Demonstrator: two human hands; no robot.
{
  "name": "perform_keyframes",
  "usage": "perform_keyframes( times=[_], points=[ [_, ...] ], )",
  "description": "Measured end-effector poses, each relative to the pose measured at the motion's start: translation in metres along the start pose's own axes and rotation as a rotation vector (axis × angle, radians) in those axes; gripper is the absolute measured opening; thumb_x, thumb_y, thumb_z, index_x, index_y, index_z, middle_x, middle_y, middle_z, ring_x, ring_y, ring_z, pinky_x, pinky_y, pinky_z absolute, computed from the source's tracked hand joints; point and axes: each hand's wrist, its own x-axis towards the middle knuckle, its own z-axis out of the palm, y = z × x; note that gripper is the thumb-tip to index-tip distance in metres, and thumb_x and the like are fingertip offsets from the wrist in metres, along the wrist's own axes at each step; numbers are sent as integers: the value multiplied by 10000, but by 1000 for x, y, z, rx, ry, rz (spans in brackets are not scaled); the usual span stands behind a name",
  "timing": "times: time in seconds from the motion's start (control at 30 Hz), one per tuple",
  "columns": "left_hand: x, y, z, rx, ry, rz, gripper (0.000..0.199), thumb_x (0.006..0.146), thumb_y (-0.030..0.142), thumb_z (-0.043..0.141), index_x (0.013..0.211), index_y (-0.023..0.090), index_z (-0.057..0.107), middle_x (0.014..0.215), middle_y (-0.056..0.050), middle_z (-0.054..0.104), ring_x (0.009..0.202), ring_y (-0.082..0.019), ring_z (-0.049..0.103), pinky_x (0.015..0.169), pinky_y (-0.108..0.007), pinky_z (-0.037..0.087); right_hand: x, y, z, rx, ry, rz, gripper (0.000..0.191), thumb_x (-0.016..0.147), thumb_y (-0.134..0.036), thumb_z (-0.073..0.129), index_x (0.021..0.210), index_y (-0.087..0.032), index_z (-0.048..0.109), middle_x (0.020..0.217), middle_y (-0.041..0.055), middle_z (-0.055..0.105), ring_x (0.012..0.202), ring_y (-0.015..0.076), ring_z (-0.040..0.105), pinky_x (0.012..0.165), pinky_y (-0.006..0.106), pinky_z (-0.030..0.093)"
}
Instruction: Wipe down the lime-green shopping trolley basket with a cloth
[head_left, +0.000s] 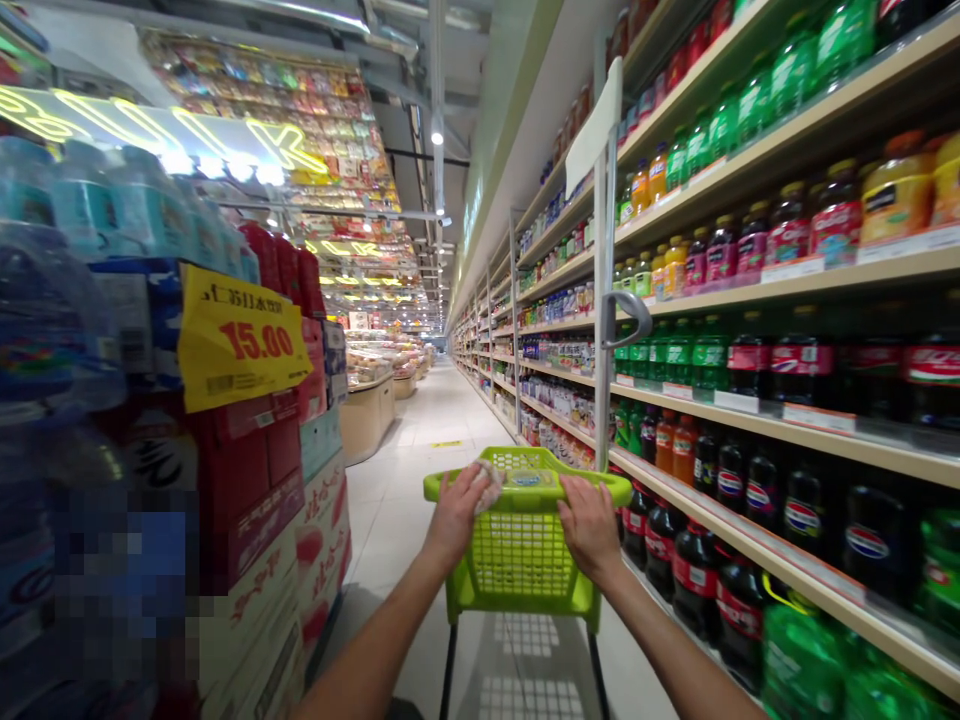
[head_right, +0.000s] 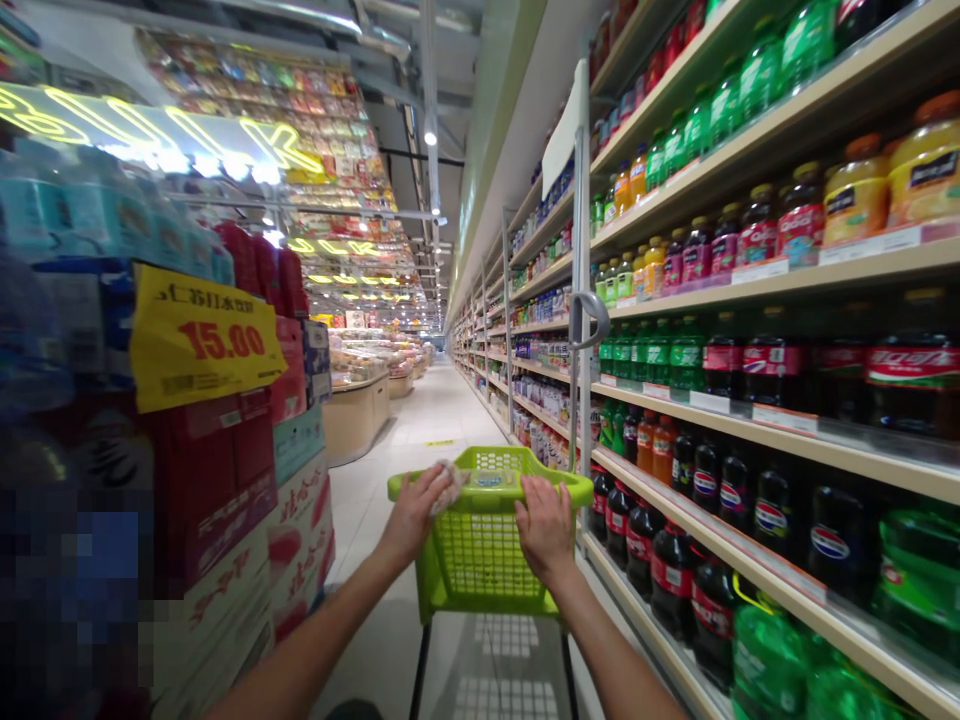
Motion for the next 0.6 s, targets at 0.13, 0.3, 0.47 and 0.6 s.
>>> perform_keyframes(
  times=[0.13, 0.3, 0.47, 0.6],
  points=[
    [-6, -11, -6, 54, 55, -103, 378, 803, 62, 363, 1111, 200, 533, 1296, -105, 471, 1219, -216, 399, 1008, -534, 266, -2, -2, -1, 1, 20, 31, 373, 868, -261, 309, 1150, -140, 522, 1131, 101, 589, 1083, 225, 473, 1000, 443, 200],
    [18, 55, 24, -10, 3, 203, 300, 855, 168, 391, 1106, 230, 544, 1285, -79, 487, 1210, -196, 407, 1016, -474, 293, -3, 0, -5, -2, 19, -12, 385, 863, -270, 316, 1168, -136, 510, 1130, 108, 587, 1075, 232, 480, 987, 447, 222],
    [1, 19, 14, 32, 58, 188, 294, 855, 178, 396, 1100, 230, 549, 1279, -80, 493, 1197, -220, 425, 1015, -495, 292, 0, 28, -14, 24, 22, 80, 409, 877, -273, 283, 1221, -145, 462, 1041, 90, 627, 967, 208, 541, 970, 456, 245],
    [-11, -9, 7, 93, 143, 30, 302, 843, 151, 400, 1107, 192, 541, 1302, -126, 459, 1200, -248, 418, 991, -522, 315, -1, 37, -13, 106, 68, 166, 422, 878, -300, 256, 1207, -138, 465, 1042, 97, 619, 977, 218, 531, 971, 479, 236]
  ],
)
